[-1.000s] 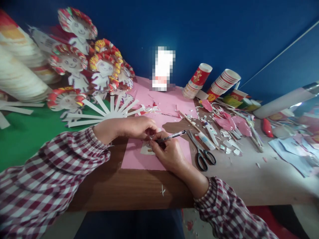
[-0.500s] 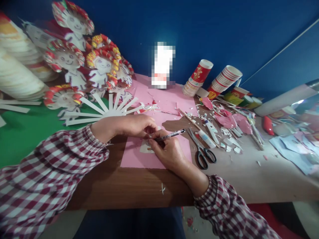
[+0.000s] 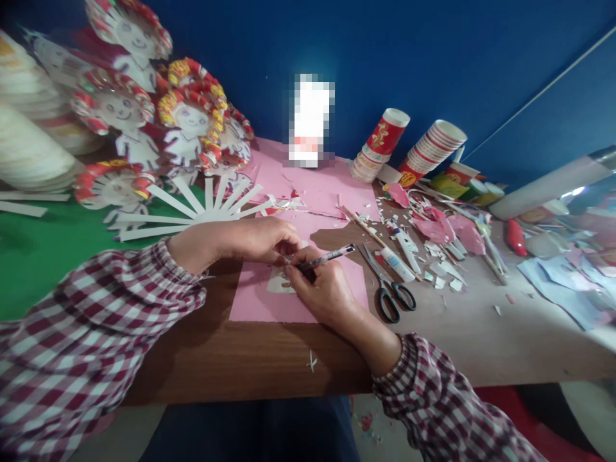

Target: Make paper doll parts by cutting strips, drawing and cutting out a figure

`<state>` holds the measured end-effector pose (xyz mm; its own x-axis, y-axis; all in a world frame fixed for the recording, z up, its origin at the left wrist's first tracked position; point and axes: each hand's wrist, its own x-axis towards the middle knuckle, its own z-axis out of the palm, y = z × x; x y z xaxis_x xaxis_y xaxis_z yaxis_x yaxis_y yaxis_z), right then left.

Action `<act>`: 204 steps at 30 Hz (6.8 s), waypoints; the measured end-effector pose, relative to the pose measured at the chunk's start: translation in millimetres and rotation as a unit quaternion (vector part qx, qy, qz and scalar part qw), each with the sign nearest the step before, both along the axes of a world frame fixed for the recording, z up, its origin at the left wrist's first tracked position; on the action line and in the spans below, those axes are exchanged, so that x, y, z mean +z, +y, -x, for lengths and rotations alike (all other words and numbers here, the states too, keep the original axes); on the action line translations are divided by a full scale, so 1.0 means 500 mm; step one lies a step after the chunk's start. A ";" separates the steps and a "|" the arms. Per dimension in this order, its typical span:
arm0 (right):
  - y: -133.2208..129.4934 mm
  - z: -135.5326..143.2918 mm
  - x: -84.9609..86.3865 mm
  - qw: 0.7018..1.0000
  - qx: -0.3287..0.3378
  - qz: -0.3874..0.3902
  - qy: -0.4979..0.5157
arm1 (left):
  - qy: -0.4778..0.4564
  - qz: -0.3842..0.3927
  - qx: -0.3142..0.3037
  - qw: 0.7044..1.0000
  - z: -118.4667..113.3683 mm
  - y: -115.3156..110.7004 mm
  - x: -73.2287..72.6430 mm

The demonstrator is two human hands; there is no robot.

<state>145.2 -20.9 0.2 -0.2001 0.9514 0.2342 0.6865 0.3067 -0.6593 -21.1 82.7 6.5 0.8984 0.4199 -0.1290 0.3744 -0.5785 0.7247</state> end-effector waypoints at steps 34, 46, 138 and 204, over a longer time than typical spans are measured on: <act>-0.003 0.000 0.013 1.000 -0.013 0.008 -0.010 | 0.015 -0.002 0.006 1.000 -0.002 -0.006 0.011; -0.005 0.000 -0.002 0.997 0.010 -0.053 -0.052 | 0.016 -0.002 0.006 1.000 -0.004 -0.002 0.005; -0.006 -0.006 0.000 0.999 0.022 -0.006 -0.034 | 0.044 -0.019 0.023 0.999 -0.005 -0.009 0.021; -0.004 -0.002 0.009 1.000 0.027 0.015 -0.001 | 0.034 0.007 0.017 0.999 -0.001 -0.012 0.022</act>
